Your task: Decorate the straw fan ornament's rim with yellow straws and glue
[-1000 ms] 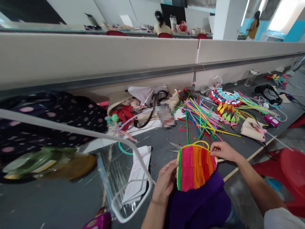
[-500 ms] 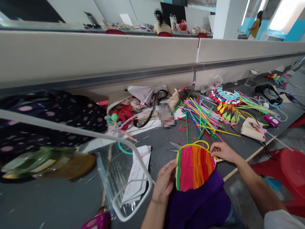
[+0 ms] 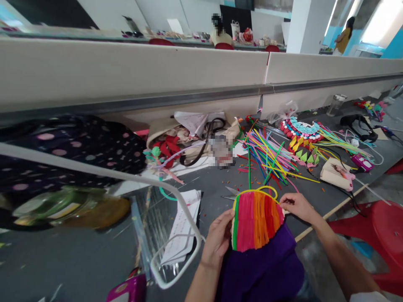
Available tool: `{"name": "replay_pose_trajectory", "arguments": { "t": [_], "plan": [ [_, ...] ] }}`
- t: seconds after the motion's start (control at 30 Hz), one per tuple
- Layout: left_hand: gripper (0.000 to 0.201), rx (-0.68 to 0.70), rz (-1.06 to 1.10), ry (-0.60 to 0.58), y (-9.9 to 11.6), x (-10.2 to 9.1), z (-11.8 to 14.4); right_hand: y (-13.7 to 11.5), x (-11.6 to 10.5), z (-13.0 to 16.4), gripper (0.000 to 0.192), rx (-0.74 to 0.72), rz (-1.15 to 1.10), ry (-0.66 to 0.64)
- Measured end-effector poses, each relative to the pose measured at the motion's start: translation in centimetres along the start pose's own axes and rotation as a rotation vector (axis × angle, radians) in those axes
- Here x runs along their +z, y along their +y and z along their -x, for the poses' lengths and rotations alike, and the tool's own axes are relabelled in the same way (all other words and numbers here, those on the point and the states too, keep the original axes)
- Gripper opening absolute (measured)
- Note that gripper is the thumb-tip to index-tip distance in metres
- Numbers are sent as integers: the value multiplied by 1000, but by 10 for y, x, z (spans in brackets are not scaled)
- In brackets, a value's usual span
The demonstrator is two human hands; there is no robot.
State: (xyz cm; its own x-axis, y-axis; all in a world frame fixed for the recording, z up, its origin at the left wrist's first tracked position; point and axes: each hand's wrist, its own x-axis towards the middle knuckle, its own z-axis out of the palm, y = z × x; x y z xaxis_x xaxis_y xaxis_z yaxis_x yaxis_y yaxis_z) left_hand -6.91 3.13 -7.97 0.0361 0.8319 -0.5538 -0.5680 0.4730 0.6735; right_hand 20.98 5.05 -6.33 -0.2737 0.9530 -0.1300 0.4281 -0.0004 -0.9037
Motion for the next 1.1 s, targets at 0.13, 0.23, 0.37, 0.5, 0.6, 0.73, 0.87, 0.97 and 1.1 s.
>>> {"name": "replay_pose_trajectory", "arguments": {
  "t": [0.13, 0.23, 0.37, 0.5, 0.6, 0.73, 0.87, 0.97, 1.1],
  "plan": [
    [26, 12, 14, 7, -1, 1, 0, -1, 1, 3, 13, -55, 82, 11],
    [28, 23, 13, 22, -2, 2, 0, 0, 2, 6, 13, -58, 90, 12],
    [27, 15, 23, 28, 1, 4, -3, 3, 4, 11, 10, -9, -1, -13],
    [26, 34, -20, -13, 7, 7, -12, 8, 11, 21, 8, 62, -129, -46],
    [23, 21, -133, -48, 12, 10, -22, 15, 23, 32, 10, 113, -201, -7],
    [23, 21, -273, -104, 15, 19, -37, 26, 40, 48, 17, 105, -247, 125],
    [23, 36, -352, -129, 16, 28, -47, 32, 52, 60, 22, 78, -245, 215],
    [20, 81, -397, -128, 19, 33, -48, 33, 57, 66, 22, 61, -204, 223],
    [13, 166, -459, -121, 25, 35, -44, 31, 59, 71, 24, 49, -110, 195]
  ]
}}
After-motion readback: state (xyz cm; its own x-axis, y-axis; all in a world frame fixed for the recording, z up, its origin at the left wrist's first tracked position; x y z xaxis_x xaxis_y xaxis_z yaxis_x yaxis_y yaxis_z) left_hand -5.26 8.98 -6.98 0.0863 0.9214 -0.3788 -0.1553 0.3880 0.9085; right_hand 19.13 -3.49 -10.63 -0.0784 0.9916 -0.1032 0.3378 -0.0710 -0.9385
